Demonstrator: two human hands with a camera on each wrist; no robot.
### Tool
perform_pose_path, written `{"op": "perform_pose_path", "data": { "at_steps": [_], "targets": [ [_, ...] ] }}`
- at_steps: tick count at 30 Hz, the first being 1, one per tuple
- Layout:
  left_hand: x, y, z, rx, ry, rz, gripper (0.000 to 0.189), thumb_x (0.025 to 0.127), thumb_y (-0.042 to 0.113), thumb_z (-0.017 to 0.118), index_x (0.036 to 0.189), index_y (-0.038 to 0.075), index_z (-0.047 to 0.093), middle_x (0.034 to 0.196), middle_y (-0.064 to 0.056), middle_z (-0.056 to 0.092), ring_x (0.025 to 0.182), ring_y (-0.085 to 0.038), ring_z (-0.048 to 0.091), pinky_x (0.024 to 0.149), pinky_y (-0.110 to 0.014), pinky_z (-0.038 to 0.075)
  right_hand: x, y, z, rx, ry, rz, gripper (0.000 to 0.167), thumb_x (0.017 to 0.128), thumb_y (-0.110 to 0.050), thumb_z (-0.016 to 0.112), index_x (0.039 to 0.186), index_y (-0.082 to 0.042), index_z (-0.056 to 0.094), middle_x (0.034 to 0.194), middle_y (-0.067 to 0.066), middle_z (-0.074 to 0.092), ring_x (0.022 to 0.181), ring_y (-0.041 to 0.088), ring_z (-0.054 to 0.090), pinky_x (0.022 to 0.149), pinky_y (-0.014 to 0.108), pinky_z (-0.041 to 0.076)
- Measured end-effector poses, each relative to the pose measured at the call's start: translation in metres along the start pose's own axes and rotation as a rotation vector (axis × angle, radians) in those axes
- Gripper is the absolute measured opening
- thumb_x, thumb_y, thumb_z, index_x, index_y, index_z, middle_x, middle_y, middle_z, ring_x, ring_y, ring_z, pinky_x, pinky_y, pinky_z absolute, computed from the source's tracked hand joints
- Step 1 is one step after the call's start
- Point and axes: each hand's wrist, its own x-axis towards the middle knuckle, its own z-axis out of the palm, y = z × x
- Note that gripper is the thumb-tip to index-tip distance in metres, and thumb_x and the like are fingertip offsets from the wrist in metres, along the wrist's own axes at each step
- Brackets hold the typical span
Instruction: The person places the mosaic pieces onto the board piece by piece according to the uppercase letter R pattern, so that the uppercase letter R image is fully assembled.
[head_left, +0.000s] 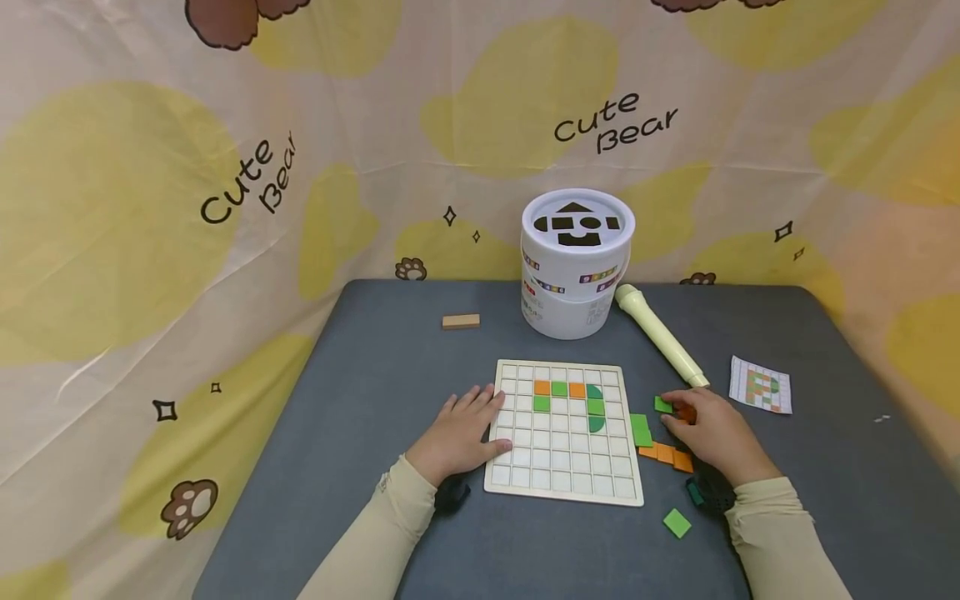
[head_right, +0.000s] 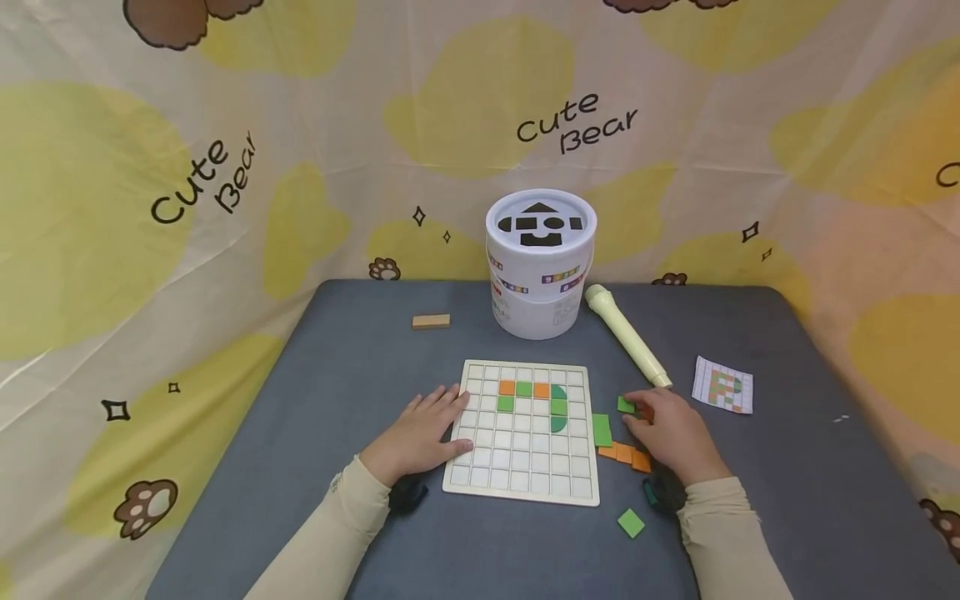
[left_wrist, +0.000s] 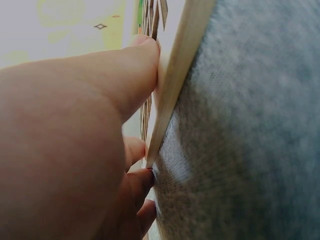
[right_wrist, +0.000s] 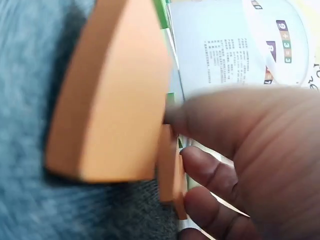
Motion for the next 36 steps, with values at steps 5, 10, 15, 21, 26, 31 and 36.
{"op": "perform_pose_path", "data": {
  "at_steps": [5, 10, 15, 21, 26, 31, 36],
  "targets": [
    [-0.002, -0.001, -0.001, -0.01, 0.005, 0.002, 0.085, 0.105, 0.058, 0.061, 0.17, 0.014, 0.03, 0.176, -0.008, 0.024, 0.162, -0.031, 0.017, 0.128, -0.059, 0.013, 0.0, -0.001, -0.003, 0.037, -0.008, 0.041, 0.029, 0.102, -0.008, 0.071, 0.13, 0.0, 0.073, 0.117, 0.02, 0.071, 0.094, 0.032, 0.064, 0.082, 0.053, 0.058],
    [-0.002, -0.001, -0.002, -0.009, 0.011, 0.002, 0.085, 0.105, 0.058, 0.061, 0.171, 0.015, 0.03, 0.176, -0.007, 0.023, 0.162, -0.03, 0.017, 0.128, -0.058, 0.012, -0.003, 0.001, -0.008, -0.03, 0.1, 0.069, 0.021, 0.101, -0.007, 0.069, 0.121, -0.001, 0.077, 0.108, 0.02, 0.072, 0.083, 0.031, 0.065, 0.068, 0.047, 0.053],
    [-0.004, -0.001, -0.003, -0.008, 0.008, -0.004, 0.085, 0.105, 0.058, 0.061, 0.171, 0.015, 0.029, 0.176, -0.007, 0.022, 0.162, -0.03, 0.016, 0.128, -0.058, 0.012, -0.001, -0.001, -0.004, -0.045, 0.116, -0.023, 0.024, 0.102, -0.009, 0.068, 0.123, -0.003, 0.077, 0.124, 0.026, 0.068, 0.109, 0.049, 0.057, 0.087, 0.066, 0.044],
    [-0.006, -0.004, -0.002, -0.011, 0.002, -0.013, 0.085, 0.105, 0.059, 0.06, 0.171, 0.016, 0.029, 0.176, -0.006, 0.022, 0.163, -0.029, 0.016, 0.128, -0.057, 0.011, 0.002, -0.006, 0.002, -0.085, 0.045, -0.115, 0.029, 0.096, -0.013, 0.079, 0.125, -0.006, 0.078, 0.131, 0.025, 0.068, 0.121, 0.055, 0.049, 0.091, 0.075, 0.035],
    [-0.009, -0.004, -0.003, -0.011, 0.002, -0.013, 0.085, 0.105, 0.059, 0.06, 0.171, 0.016, 0.03, 0.176, -0.006, 0.023, 0.162, -0.029, 0.016, 0.128, -0.057, 0.012, 0.001, -0.009, -0.002, -0.103, 0.062, -0.065, 0.029, 0.094, -0.015, 0.08, 0.121, -0.006, 0.08, 0.124, 0.027, 0.07, 0.112, 0.053, 0.056, 0.086, 0.073, 0.04],
    [-0.009, -0.003, -0.003, 0.001, -0.002, -0.02, 0.085, 0.104, 0.059, 0.06, 0.171, 0.017, 0.03, 0.176, -0.006, 0.022, 0.163, -0.029, 0.016, 0.128, -0.057, 0.012, -0.001, -0.01, -0.004, -0.118, 0.07, -0.03, 0.03, 0.093, -0.02, 0.083, 0.119, -0.006, 0.081, 0.115, 0.025, 0.073, 0.102, 0.048, 0.06, 0.082, 0.069, 0.045],
    [-0.002, 0.003, 0.0, 0.009, -0.002, -0.013, 0.086, 0.104, 0.06, 0.061, 0.171, 0.017, 0.029, 0.176, -0.005, 0.022, 0.163, -0.028, 0.016, 0.128, -0.057, 0.012, -0.007, -0.017, -0.005, -0.054, 0.107, -0.063, 0.027, 0.091, -0.016, 0.084, 0.115, -0.006, 0.082, 0.108, 0.019, 0.075, 0.101, 0.043, 0.06, 0.082, 0.063, 0.048]
  ]
}}
